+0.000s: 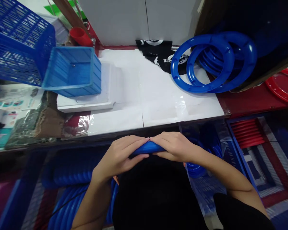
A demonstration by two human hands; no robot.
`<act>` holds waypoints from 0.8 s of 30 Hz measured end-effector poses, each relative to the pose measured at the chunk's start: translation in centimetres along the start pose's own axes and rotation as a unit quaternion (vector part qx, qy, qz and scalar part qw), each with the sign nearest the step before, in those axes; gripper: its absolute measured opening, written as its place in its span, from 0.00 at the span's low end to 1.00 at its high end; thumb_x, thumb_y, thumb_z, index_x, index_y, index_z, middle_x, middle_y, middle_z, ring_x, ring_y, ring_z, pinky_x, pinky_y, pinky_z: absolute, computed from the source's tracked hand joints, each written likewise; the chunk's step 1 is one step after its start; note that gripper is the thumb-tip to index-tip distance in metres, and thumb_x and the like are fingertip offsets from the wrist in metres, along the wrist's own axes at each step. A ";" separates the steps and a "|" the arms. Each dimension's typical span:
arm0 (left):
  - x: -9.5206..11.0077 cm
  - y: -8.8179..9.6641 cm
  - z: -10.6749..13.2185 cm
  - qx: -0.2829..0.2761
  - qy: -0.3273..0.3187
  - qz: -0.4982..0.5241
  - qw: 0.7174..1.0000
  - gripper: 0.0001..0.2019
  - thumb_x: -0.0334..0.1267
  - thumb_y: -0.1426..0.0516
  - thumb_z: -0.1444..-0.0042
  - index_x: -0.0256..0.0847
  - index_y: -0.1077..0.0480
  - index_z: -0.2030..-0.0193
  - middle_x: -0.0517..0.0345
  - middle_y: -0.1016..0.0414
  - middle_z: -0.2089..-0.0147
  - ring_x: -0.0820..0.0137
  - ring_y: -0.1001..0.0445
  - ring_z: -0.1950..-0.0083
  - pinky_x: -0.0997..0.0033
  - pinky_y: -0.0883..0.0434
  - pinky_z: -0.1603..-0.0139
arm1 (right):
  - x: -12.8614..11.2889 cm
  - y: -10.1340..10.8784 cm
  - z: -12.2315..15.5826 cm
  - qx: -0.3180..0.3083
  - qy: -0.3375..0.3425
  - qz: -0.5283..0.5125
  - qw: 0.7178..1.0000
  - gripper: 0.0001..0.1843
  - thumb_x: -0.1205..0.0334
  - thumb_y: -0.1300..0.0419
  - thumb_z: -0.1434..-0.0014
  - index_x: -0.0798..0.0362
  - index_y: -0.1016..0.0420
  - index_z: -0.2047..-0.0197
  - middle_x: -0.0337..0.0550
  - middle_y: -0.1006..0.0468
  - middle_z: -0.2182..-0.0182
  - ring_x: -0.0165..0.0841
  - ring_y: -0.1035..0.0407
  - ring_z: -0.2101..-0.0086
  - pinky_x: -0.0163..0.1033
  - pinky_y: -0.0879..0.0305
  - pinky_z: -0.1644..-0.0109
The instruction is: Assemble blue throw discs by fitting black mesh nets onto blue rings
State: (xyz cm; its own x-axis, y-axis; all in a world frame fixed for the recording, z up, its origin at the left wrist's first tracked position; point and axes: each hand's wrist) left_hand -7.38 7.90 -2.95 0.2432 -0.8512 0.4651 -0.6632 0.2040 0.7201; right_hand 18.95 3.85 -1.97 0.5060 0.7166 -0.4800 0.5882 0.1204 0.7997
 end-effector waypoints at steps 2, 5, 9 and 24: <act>0.2 0.2 -0.1 0.005 -0.008 -0.011 1.000 0.17 0.43 0.39 0.26 0.34 0.26 0.39 0.42 0.13 0.50 0.59 0.13 0.54 0.60 0.16 0.56 | 0.0 0.0 0.0 0.012 0.001 -0.005 1.000 0.20 0.56 0.40 0.24 0.59 0.29 0.35 0.55 0.15 0.52 0.41 0.18 0.55 0.44 0.19 0.52; 0.3 0.6 0.0 0.011 -0.021 -0.012 1.000 0.16 0.42 0.40 0.25 0.35 0.26 0.38 0.44 0.13 0.50 0.60 0.12 0.55 0.62 0.17 0.59 | -0.1 0.1 0.0 0.016 -0.001 -0.024 1.000 0.22 0.52 0.38 0.24 0.58 0.28 0.36 0.54 0.15 0.51 0.39 0.18 0.55 0.44 0.20 0.52; 0.5 0.7 0.2 0.026 -0.012 -0.001 1.000 0.16 0.40 0.39 0.27 0.38 0.25 0.37 0.45 0.12 0.50 0.59 0.12 0.54 0.62 0.17 0.58 | -0.7 0.0 -0.3 0.035 0.015 -0.002 0.999 0.22 0.49 0.39 0.24 0.58 0.27 0.38 0.54 0.14 0.52 0.40 0.18 0.56 0.44 0.21 0.54; 0.3 1.6 1.2 0.102 0.029 0.039 0.994 0.15 0.36 0.35 0.32 0.39 0.21 0.40 0.45 0.12 0.48 0.59 0.12 0.52 0.63 0.16 0.52 | -1.7 -0.4 -2.7 0.061 -0.005 0.042 0.997 0.21 0.52 0.36 0.26 0.57 0.24 0.39 0.52 0.13 0.51 0.41 0.19 0.57 0.48 0.27 0.53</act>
State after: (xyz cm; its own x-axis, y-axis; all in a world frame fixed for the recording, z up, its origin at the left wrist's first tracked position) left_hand -9.21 7.41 -2.21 0.2211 -0.8065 0.5483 -0.8103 0.1610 0.5635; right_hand 16.14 4.43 -0.51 0.5616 0.7143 -0.4176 0.6158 -0.0236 0.7876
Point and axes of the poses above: each hand's wrist, its own z-axis away from the middle knuckle, its own y-axis out of the back of the hand, x = y × z
